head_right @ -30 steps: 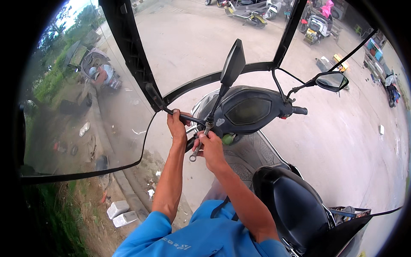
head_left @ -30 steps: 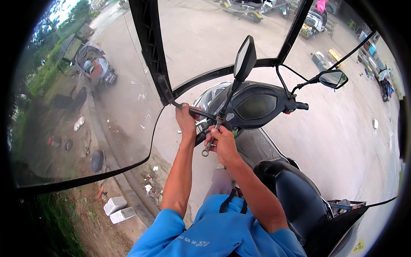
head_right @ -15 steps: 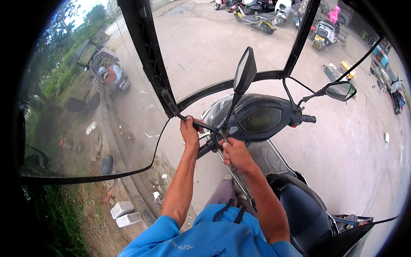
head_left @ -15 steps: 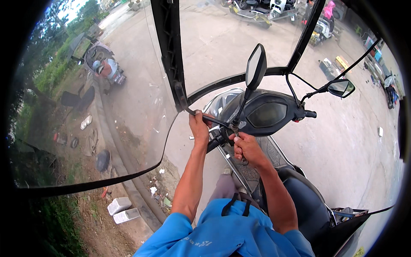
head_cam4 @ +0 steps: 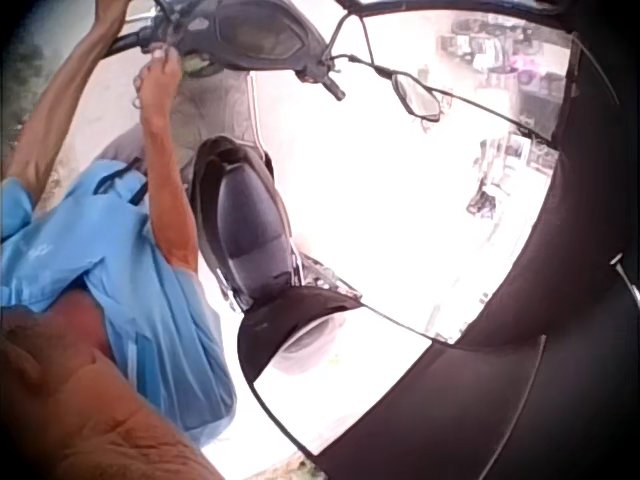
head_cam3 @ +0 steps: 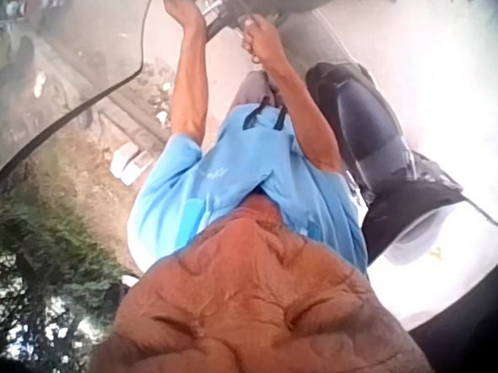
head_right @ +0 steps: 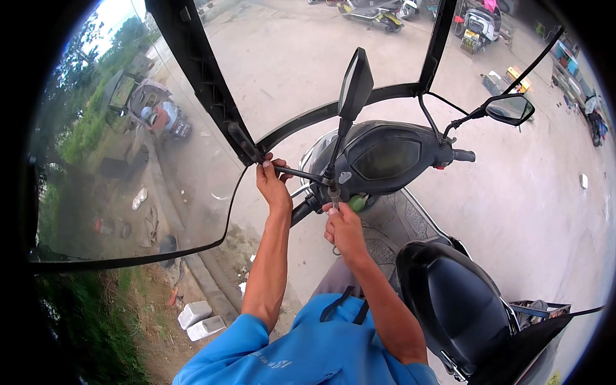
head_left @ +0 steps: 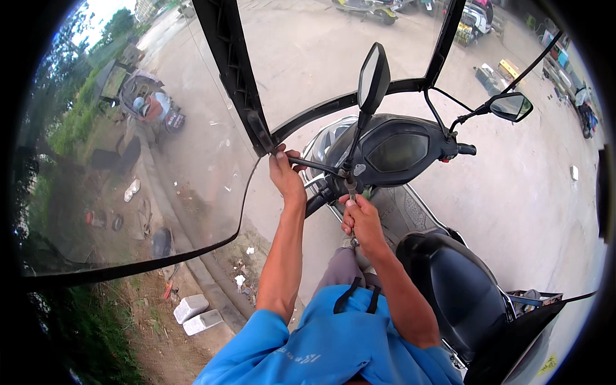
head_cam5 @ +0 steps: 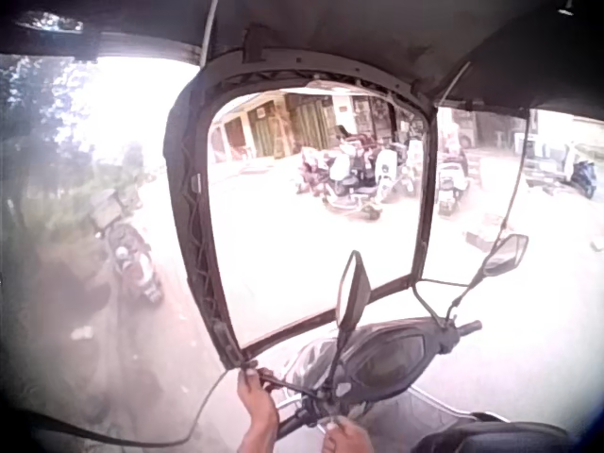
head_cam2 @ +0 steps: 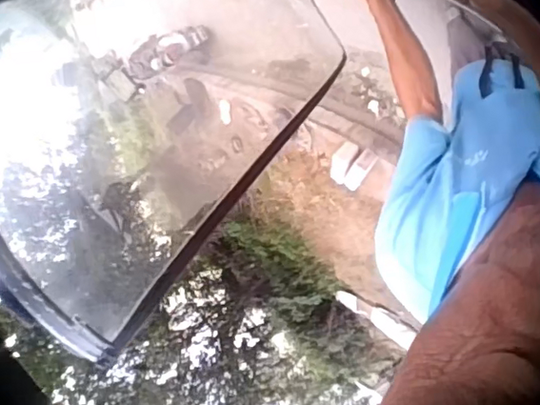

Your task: The person repairs a scooter canopy and rearview mirror by tightening bolts and nuts using a wrench and a screwdriver.

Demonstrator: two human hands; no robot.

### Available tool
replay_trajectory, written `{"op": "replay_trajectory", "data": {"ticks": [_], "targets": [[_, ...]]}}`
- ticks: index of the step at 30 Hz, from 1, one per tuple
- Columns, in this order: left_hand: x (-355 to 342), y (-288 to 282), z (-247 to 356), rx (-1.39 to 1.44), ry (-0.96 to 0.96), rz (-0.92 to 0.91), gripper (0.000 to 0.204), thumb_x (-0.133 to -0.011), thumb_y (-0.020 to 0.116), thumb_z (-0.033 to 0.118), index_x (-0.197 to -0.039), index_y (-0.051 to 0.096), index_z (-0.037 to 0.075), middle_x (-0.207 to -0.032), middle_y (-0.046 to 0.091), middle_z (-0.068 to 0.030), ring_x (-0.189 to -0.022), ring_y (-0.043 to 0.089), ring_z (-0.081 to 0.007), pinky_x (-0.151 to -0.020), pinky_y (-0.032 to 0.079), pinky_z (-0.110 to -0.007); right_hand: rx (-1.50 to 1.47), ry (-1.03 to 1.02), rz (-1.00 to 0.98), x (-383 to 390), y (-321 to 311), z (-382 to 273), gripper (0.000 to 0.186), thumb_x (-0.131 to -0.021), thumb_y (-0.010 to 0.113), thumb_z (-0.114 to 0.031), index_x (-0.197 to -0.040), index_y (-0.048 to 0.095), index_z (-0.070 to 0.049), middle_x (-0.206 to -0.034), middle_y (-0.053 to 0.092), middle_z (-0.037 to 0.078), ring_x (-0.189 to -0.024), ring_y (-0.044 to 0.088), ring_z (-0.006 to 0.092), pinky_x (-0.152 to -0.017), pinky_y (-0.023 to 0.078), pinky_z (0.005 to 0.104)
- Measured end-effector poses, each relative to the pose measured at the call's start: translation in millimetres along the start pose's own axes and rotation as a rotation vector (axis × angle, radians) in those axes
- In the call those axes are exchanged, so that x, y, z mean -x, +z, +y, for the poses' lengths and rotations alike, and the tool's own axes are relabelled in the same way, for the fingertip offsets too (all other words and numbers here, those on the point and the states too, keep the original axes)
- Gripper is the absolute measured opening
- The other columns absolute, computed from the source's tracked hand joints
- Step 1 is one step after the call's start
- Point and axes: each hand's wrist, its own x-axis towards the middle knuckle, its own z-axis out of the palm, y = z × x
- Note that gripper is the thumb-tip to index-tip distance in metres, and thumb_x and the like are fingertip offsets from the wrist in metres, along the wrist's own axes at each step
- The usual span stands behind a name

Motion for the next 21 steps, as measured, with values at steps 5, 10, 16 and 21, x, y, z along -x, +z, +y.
{"op": "replay_trajectory", "data": {"ticks": [5, 10, 16, 21], "targets": [[-5.2, -2.2, -4.4, 0.063, -0.062, -0.012, 0.026, -0.106, 0.042, 0.026, -0.117, 0.054, 0.006, -0.088, 0.064, -0.008, -0.071, 0.061, -0.0157, -0.055, 0.05, -0.028, 0.015, -0.007, 0.059, 21.0, -29.4, 20.7, 0.015, -0.102, 0.046, -0.012, -0.11, 0.053, -0.002, -0.062, 0.036, -0.006, -0.051, 0.034, 0.004, -0.047, 0.034, 0.0233], [-1.8, 3.8, 4.8, 0.11, -0.127, 0.052, 0.027, -0.104, 0.043, 0.028, -0.115, 0.05, 0.005, -0.093, 0.063, -0.0106, -0.072, 0.061, -0.0158, -0.052, 0.051, -0.027, 0.175, 0.017, 0.168, 58.1, -73.1, 24.2, 0.014, -0.101, 0.05, -0.012, -0.11, 0.054, -0.003, -0.063, 0.04, -0.004, -0.052, 0.038, 0.0047, -0.048, 0.035, 0.0232], [-1.9, 4.2, 8.7, 0.06, -0.004, 0.065, 0.021, -0.105, 0.043, 0.021, -0.114, 0.05, 0.004, -0.103, 0.063, -0.0096, -0.079, 0.061, -0.0168, -0.06, 0.052, -0.03, 0.193, -0.008, 0.465, 115.8, -161.3, 48.8, 0.012, -0.1, 0.051, -0.01, -0.108, 0.055, -0.002, -0.063, 0.04, -0.004, -0.051, 0.039, 0.0054, -0.048, 0.035, 0.0227], [-7.9, -4.7, -1.7, 0.067, 0.036, 0.069, 0.017, -0.105, 0.049, 0.023, -0.108, 0.055, 0.007, -0.095, 0.065, -0.0065, -0.074, 0.062, -0.0143, -0.057, 0.05, -0.026, 0.222, -0.007, 0.688, 170.4, -224.3, 74.2, 0.014, -0.098, 0.049, -0.006, -0.108, 0.056, 0.0, -0.065, 0.043, -0.002, -0.052, 0.041, 0.0066, -0.049, 0.036, 0.0247]]}}
